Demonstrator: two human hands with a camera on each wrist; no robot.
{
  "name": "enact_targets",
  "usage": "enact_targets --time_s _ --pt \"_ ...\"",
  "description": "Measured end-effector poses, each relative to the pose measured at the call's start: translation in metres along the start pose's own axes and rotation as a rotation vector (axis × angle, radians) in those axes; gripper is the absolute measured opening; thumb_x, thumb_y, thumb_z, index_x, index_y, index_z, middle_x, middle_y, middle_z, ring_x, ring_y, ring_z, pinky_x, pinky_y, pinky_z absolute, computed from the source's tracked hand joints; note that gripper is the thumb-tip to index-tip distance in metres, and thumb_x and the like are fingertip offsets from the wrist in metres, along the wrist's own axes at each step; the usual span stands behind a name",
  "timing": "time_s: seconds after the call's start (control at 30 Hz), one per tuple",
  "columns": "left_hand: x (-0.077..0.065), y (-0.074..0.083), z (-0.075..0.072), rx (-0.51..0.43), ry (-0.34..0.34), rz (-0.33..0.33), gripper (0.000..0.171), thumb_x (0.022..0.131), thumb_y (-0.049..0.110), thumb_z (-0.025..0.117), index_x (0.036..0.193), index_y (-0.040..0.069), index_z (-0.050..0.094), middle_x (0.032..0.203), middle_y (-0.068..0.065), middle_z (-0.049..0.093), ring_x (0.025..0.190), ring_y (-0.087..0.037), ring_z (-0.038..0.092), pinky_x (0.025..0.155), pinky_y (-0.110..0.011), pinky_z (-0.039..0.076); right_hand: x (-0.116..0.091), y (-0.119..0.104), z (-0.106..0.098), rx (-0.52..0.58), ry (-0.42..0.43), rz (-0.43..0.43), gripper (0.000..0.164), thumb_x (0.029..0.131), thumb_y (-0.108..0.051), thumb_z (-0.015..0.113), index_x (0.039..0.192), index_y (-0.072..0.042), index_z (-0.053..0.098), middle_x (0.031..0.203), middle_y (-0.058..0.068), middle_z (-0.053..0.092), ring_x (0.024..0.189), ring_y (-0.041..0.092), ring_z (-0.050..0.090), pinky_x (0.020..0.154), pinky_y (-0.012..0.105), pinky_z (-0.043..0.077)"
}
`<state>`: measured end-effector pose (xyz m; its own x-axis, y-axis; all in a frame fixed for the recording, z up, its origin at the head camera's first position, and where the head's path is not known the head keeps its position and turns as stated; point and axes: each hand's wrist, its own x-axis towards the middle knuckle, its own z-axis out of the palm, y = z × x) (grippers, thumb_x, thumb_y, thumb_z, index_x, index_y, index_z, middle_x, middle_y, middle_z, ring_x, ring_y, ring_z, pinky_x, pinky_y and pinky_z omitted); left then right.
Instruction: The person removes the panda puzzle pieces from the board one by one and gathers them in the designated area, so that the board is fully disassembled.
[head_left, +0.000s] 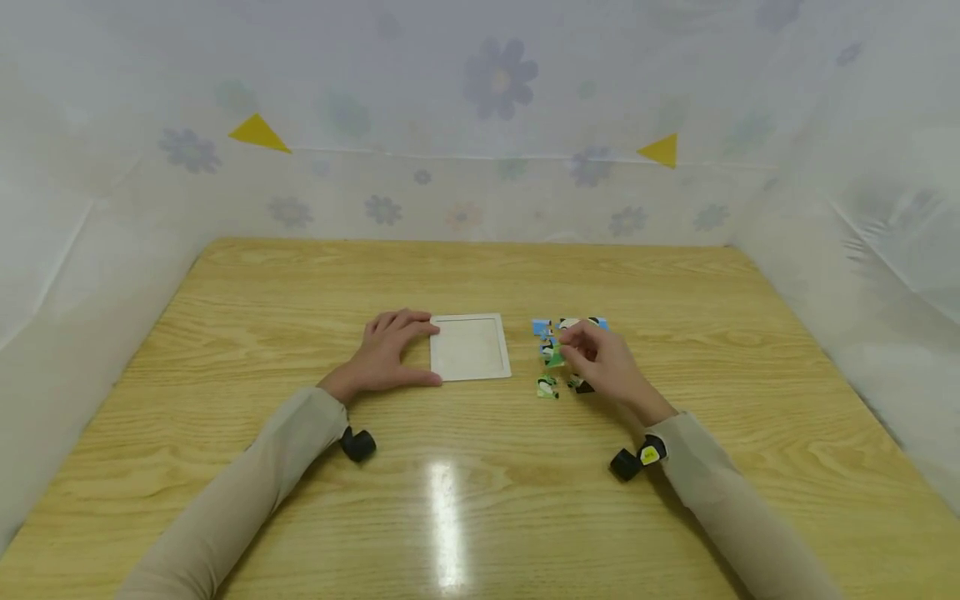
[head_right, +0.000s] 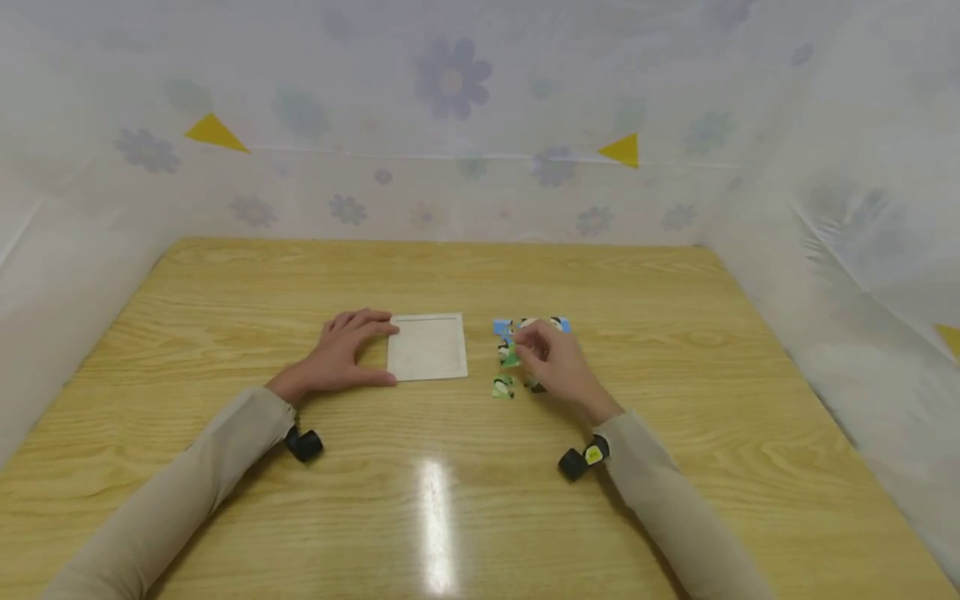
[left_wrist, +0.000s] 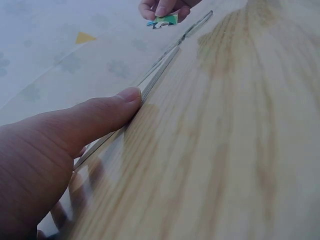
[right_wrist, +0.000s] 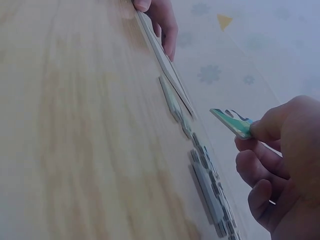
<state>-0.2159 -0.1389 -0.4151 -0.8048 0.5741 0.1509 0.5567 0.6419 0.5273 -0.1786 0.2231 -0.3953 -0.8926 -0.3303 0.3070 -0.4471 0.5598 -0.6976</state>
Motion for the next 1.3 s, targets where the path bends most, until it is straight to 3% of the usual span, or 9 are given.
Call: enact_targets --time_s 0.4,0.67,0.9,1.13,1.3 --pt "0.0 0.001 0.0 0.001 -0.005 -0.001 0.076 0.076 0.052 0.077 0.139 0.019 0.051 0.151 -0.006 0.036 0.135 -0.033 0.026 0.11 -0.058 0.012 -0.022 0.015 -0.024 -0.021 0.048 0.137 0.005 0.094 -0.006 0.059 0.098 -0.004 0.062 0.078 0.007 0.061 0.057 0.007 0.047 0.05 0.022 0.04" --pt "-0.001 0.001 -0.001 -0.004 -0.008 -0.002 0.076 0.076 0.052 0.076 0.139 0.019 0.051 0.151 -0.006 0.036 0.136 -0.033 0.025 0.11 -0.057 0.011 -0.035 0.024 -0.034 -0.048 0.098 0.125 0.003 0.091 0.001 0.06 0.094 0.002 0.062 0.075 0.009 0.06 0.059 0.002 0.045 0.052 0.018 0.039" --pt "0.0 0.001 -0.002 -0.005 -0.012 -0.003 0.076 0.076 0.052 0.076 0.139 0.019 0.051 0.151 -0.007 0.035 0.136 -0.033 0.025 0.11 -0.057 0.011 -0.046 -0.003 -0.044 -0.096 0.107 0.136 0.004 0.089 0.008 0.059 0.092 0.009 0.062 0.076 0.015 0.06 0.059 0.0 0.044 0.05 0.017 0.038" --pt "0.002 0.002 -0.001 -0.013 -0.014 -0.002 0.076 0.076 0.051 0.077 0.139 0.018 0.051 0.151 -0.007 0.035 0.137 -0.034 0.024 0.11 -0.058 0.01 -0.052 0.031 -0.043 -0.157 0.07 0.151 0.004 0.091 -0.002 0.062 0.095 -0.001 0.064 0.078 0.007 0.062 0.06 0.001 0.047 0.054 0.018 0.039" --pt "0.0 0.002 -0.002 -0.009 -0.017 -0.012 0.076 0.076 0.051 0.077 0.14 0.018 0.051 0.151 -0.007 0.035 0.138 -0.034 0.023 0.11 -0.058 0.01 -0.052 0.03 -0.04 -0.24 0.062 0.175 0.003 0.09 -0.002 0.062 0.093 -0.002 0.062 0.075 0.005 0.06 0.06 0.002 0.046 0.054 0.021 0.039"
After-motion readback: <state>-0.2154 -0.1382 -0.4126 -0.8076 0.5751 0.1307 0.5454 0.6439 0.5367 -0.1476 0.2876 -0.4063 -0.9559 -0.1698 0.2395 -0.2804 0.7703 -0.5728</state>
